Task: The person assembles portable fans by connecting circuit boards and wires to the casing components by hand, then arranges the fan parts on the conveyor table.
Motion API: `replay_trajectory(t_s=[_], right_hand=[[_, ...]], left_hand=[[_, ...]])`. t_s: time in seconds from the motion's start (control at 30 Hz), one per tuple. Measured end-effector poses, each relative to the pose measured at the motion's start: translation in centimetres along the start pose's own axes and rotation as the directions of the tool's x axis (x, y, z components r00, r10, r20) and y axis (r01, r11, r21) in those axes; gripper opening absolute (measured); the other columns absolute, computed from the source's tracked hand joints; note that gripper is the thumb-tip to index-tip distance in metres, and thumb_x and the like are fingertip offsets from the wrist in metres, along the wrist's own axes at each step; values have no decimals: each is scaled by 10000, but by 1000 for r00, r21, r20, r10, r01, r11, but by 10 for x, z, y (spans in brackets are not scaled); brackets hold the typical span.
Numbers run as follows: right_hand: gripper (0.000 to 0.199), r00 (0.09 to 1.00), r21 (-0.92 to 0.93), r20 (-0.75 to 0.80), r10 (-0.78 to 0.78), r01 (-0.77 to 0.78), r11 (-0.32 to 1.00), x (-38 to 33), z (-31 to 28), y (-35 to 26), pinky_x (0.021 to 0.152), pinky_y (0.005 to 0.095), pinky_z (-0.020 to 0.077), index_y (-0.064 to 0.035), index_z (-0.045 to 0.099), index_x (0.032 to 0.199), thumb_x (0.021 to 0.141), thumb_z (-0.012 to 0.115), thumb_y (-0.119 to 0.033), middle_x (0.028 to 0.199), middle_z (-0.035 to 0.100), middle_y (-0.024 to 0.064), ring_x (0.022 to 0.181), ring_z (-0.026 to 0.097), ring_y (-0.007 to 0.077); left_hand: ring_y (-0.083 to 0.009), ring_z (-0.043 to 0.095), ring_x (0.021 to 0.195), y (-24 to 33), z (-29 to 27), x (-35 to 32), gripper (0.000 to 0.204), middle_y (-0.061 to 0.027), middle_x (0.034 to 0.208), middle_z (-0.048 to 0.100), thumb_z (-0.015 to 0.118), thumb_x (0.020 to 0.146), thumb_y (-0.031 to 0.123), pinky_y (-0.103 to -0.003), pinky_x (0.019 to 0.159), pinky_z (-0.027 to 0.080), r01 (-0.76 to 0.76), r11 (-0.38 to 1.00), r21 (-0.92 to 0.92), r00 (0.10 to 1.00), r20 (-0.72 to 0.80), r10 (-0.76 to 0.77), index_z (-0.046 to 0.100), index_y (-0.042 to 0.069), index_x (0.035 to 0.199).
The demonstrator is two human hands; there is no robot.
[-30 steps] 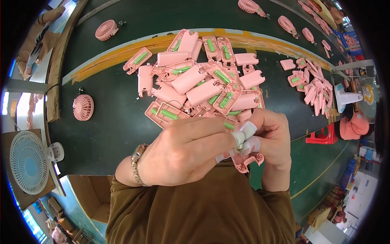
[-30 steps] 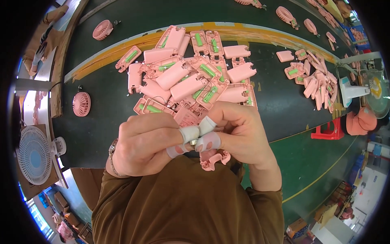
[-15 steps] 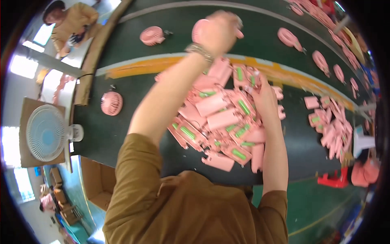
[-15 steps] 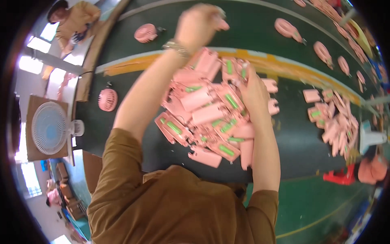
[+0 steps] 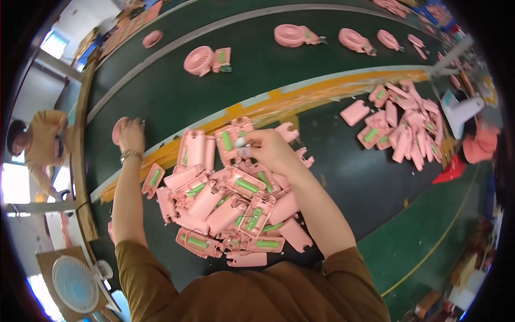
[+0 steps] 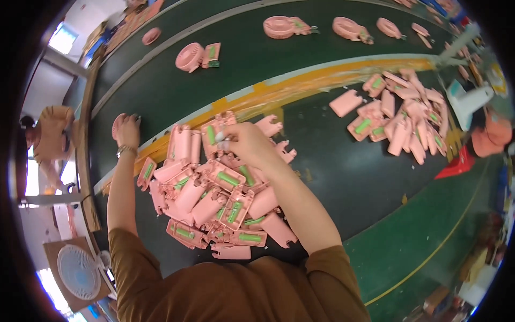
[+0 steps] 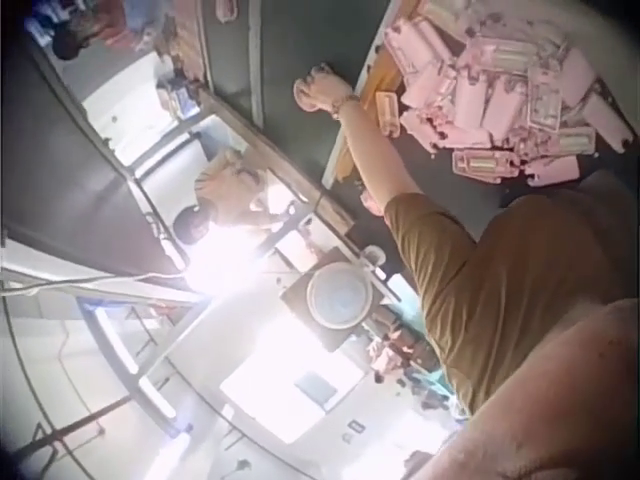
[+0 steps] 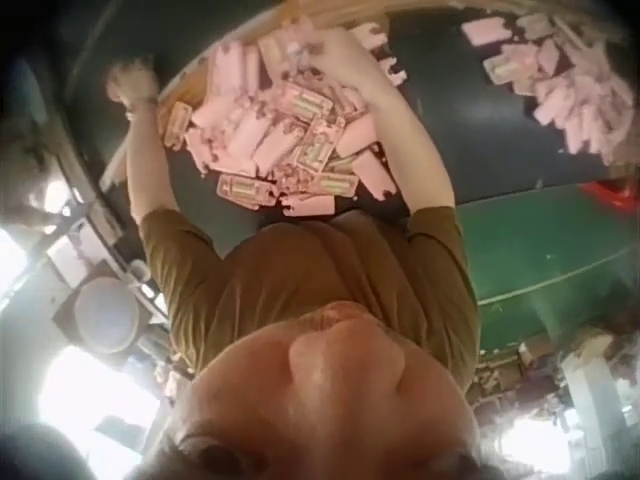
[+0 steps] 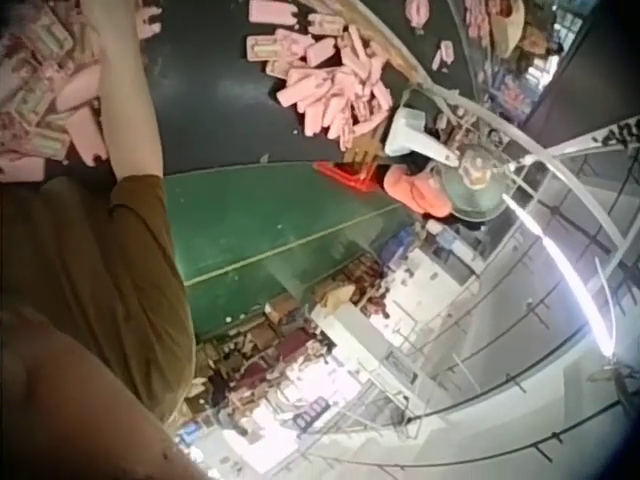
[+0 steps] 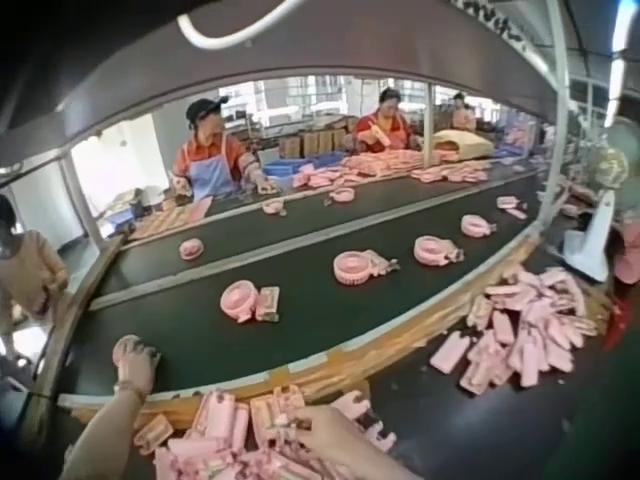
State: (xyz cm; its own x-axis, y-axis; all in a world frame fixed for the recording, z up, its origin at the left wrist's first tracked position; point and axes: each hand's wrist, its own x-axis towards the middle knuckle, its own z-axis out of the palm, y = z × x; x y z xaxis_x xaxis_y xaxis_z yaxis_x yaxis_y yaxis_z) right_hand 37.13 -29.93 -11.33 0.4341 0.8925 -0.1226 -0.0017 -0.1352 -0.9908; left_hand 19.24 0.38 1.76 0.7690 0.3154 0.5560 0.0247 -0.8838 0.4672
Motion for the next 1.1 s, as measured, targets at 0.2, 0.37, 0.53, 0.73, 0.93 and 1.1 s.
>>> replay_trajectory(t_s=[0.2, 0.37, 0.53, 0.73, 0.93, 1.1], right_hand=[[230, 977, -209, -164, -138, 102, 973, -23, -5, -42, 836, 313, 614, 56, 814, 1309, 1087, 772, 11, 1100, 838, 75, 961, 761, 129], [220, 897, -325, -271, -348, 255, 911, -37, 9, -84, 856, 327, 604, 48, 800, 1315, 1113, 721, 14, 1140, 807, 88, 1004, 750, 154], [236, 817, -415, -287, -500, 364, 834, -69, 2, -118, 909, 318, 590, 38, 781, 1352, 1151, 657, 15, 1170, 793, 64, 1020, 735, 151], [261, 969, 37, -195, -150, 160, 986, -128, 20, -27, 833, 271, 584, -23, 751, 1450, 1227, 647, -110, 1154, 813, 28, 927, 700, 74], [188, 985, 341, -124, 122, -73, 937, -167, 59, -76, 822, 257, 639, -14, 726, 1380, 1228, 633, -72, 1068, 810, 44, 997, 787, 101], [178, 978, 141, -201, -57, 86, 986, -210, 86, -137, 846, 285, 646, 4, 859, 1263, 1095, 816, -37, 1106, 874, 77, 948, 809, 136]], left_hand=[[-280, 777, 1134, -25, -55, -49, 369, -169, 1255, 840, 700, 1116, 127, -406, 985, 626, 31, 959, -283, 991, -119, -67, 752, 46, 1472], [-247, 785, 1071, -14, -116, -140, 385, -168, 1248, 842, 683, 1148, 118, -365, 936, 631, 56, 894, -445, 970, -186, -154, 717, -6, 1511], [-214, 793, 1008, 123, -110, -204, 406, -167, 1240, 844, 666, 1181, 109, -325, 888, 635, 99, 813, -574, 928, -240, -283, 682, -59, 1551], [-178, 804, 929, 221, -87, -188, 400, -183, 1207, 852, 657, 1201, 79, -286, 856, 644, 106, 725, -681, 870, -290, -400, 682, -112, 1552], [-225, 863, 1088, 223, -98, -187, 313, -186, 1181, 869, 686, 1172, 4, -340, 956, 679, 139, 724, -675, 904, -211, -370, 726, -122, 1455], [-211, 868, 1047, 247, -108, -191, 202, -155, 1154, 877, 742, 1139, 8, -342, 946, 676, 234, 758, -609, 915, -124, -383, 777, -60, 1326]])
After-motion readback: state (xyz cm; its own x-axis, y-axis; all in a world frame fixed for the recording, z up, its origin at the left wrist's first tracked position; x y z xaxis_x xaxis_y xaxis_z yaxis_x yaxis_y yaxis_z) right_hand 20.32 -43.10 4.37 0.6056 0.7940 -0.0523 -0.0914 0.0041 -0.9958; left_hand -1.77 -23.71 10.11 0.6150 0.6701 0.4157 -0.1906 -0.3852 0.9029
